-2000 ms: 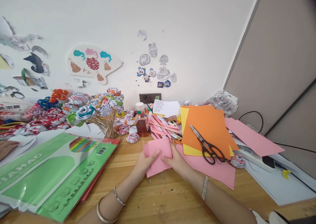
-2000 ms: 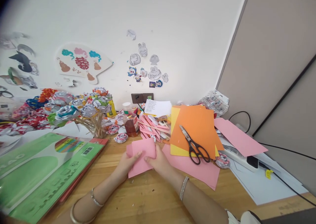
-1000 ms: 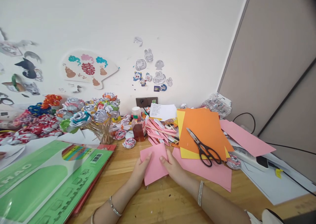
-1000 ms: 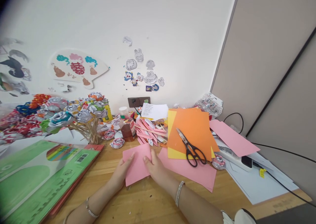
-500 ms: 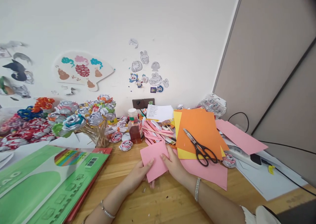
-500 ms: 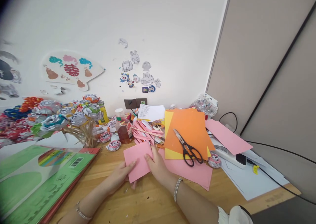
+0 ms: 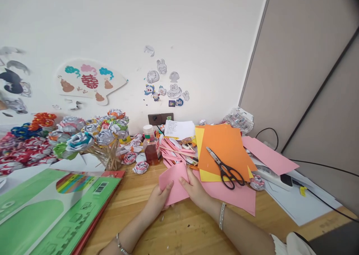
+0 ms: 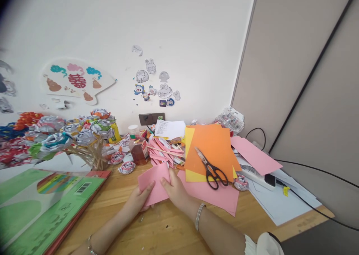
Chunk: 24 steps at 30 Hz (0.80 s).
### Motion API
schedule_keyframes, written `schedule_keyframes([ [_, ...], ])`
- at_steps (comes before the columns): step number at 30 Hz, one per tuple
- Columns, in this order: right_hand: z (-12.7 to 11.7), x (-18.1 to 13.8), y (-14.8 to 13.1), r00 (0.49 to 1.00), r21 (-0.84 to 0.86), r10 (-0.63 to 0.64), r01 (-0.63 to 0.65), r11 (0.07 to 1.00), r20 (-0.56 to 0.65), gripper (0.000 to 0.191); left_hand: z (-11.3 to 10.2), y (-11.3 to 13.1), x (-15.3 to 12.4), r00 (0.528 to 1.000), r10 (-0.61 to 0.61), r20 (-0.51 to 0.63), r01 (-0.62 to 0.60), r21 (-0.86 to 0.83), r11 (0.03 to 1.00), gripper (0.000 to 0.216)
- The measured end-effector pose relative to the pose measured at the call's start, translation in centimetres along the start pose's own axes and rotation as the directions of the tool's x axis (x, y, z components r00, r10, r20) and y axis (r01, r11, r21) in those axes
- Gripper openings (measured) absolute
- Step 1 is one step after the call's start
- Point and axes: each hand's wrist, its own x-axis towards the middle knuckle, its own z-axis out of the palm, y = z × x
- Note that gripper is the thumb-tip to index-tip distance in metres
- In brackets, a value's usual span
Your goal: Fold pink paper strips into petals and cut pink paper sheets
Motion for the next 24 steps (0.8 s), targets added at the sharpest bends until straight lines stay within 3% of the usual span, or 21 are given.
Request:
schedule_keyframes([
  [3,-0.4,0.1,-0.4,0.999,0.021,0.006,-0.007,1.000,0.033,0.029,-0.1,0.1,-0.2,1.000,-0.009,0.007,0.009,0.012,1.000,0.039],
  [9,-0.8,0.7,0.5,0.994,-0.078,-0.025,0.016,0.997,-0.109,0.028,0.3,0.4,-0.7,1.000,-0.022,-0.001,0.022,0.033,0.999,0.037],
  [14,-1.3,0.9,0.1,0.998,-0.040,0.024,-0.026,0.999,-0.058,0.035,-0.1,0.3,-0.6,0.999,-0.012,0.030,0.008,0.128,0.992,0.034],
  [19,-1.9,0.8,-0.4,0.995,-0.050,0.017,-0.022,0.999,-0.095,0.039,-0.2,0.3,-0.7,0.996,-0.060,0.058,0.051,0.155,0.987,0.034],
  [24,-2.1,1.0,-0.4,0.998,-0.091,0.007,-0.012,0.996,-0.061,0.040,-0.5,0.1,-0.7,0.997,0.023,0.080,-0.039,0.201,0.979,0.034],
])
